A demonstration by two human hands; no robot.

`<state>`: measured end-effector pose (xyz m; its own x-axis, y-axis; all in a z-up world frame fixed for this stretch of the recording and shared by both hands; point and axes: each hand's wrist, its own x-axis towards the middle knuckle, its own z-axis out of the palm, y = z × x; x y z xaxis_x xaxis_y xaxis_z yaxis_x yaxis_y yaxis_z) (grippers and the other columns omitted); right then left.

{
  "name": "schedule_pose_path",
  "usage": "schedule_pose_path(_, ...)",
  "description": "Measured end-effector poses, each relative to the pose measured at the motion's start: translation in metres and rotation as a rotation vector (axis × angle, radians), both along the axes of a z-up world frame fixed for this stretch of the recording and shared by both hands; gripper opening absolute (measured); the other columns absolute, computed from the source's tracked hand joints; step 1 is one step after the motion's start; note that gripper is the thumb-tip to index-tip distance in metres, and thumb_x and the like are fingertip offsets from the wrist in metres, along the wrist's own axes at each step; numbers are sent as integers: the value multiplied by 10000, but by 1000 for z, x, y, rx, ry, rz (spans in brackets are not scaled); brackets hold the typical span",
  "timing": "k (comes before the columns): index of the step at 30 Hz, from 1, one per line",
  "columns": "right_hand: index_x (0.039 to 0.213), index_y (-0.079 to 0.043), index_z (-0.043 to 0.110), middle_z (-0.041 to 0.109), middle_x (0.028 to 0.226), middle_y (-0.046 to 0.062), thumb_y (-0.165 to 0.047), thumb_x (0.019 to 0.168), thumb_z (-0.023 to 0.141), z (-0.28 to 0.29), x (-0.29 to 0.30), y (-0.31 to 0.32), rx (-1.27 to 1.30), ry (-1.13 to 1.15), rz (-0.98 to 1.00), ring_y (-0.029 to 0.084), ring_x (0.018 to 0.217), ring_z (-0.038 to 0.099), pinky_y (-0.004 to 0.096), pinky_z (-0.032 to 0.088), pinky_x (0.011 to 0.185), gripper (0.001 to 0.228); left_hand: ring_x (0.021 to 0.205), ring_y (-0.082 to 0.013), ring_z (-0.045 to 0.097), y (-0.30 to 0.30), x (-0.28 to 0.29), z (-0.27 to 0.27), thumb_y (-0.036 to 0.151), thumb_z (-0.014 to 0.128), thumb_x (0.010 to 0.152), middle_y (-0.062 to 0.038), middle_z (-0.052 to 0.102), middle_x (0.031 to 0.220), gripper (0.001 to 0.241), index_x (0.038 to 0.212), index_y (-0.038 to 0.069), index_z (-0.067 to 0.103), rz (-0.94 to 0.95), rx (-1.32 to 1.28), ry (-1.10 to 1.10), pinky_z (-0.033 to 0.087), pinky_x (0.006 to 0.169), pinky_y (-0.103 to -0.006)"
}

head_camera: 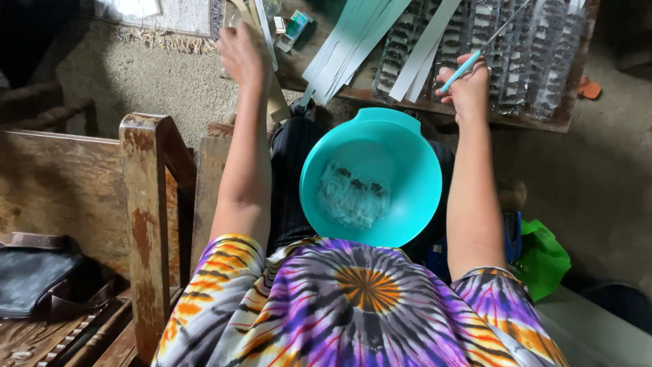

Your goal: Cutting long plastic strips into smaller pieces using scissors and collecting them in a bowl

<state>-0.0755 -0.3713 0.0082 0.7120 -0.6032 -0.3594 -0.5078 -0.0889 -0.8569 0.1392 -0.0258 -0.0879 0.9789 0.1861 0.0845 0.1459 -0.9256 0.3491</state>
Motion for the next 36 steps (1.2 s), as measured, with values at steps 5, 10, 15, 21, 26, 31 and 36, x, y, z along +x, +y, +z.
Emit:
schedule_pose_path(5, 1090, -167, 421, 702, 896, 69, -136, 935, 632, -10, -2, 0, 6, -13, 2, 101, 542, 655, 168, 430, 390, 264, 1118, -290, 470, 4, 20, -56, 371, 744, 842, -108, 511, 1284, 467, 1267, 272, 578, -182, 181, -123, 422, 889, -427)
schedule_pose_path(10, 1080, -164, 435, 707, 889, 67, -126, 932, 643, -4, -3, 5, 11, -6, 6, 107, 543, 654, 174, 428, 388, 259, 1349, -384, 337, -17, 3, -15, 330, 435, 1029, -183, 316, 1507, 434, 1433, 173, 419, -296, 163, 64, 298, 1098, -598)
schedule_pose_path(15, 1075, -167, 427, 704, 917, 82, -127, 935, 637, 2, -4, 8, 18, 19, 8, 106, 555, 648, 178, 446, 406, 255, 1307, -387, 363, -16, 13, -12, 246, 406, 1015, -163, 395, 1466, 343, 1353, 234, 459, -343, 209, 71, 280, 1053, -640)
schedule_pose_path(21, 1081, -174, 424, 714, 928, 74, -125, 933, 634, 4, -6, 9, 12, 27, -1, 106, 561, 655, 178, 439, 407, 261, 1261, -300, 453, -10, 25, -47, 200, 534, 972, -126, 479, 1402, 363, 1333, 222, 506, -207, 81, -63, 408, 1012, -447)
schedule_pose_path(26, 1095, -173, 420, 708, 932, 79, -139, 938, 626, 0, -8, 6, 16, -10, 5, 104, 559, 655, 168, 443, 404, 261, 995, -248, 539, -39, -4, -5, -68, 506, 734, -124, 584, 1176, 360, 1045, 99, 572, -275, 10, -360, 480, 752, -319)
schedule_pose_path(31, 1101, -164, 437, 708, 910, 74, -125, 922, 647, -1, -7, 10, -10, -36, -29, 99, 543, 661, 161, 432, 380, 278, 943, -319, 574, -88, -30, 3, 25, 530, 848, -138, 657, 997, 147, 939, 51, 643, -717, 49, -159, 513, 741, -411)
schedule_pose_path(36, 1108, -152, 450, 663, 872, 55, -125, 872, 677, -13, -10, 10, -69, -46, -16, 119, 545, 662, 195, 421, 368, 330, 818, -411, 578, -120, -21, -36, -22, 548, 775, -187, 624, 887, 146, 873, 37, 639, -519, 75, -185, 457, 659, -494)
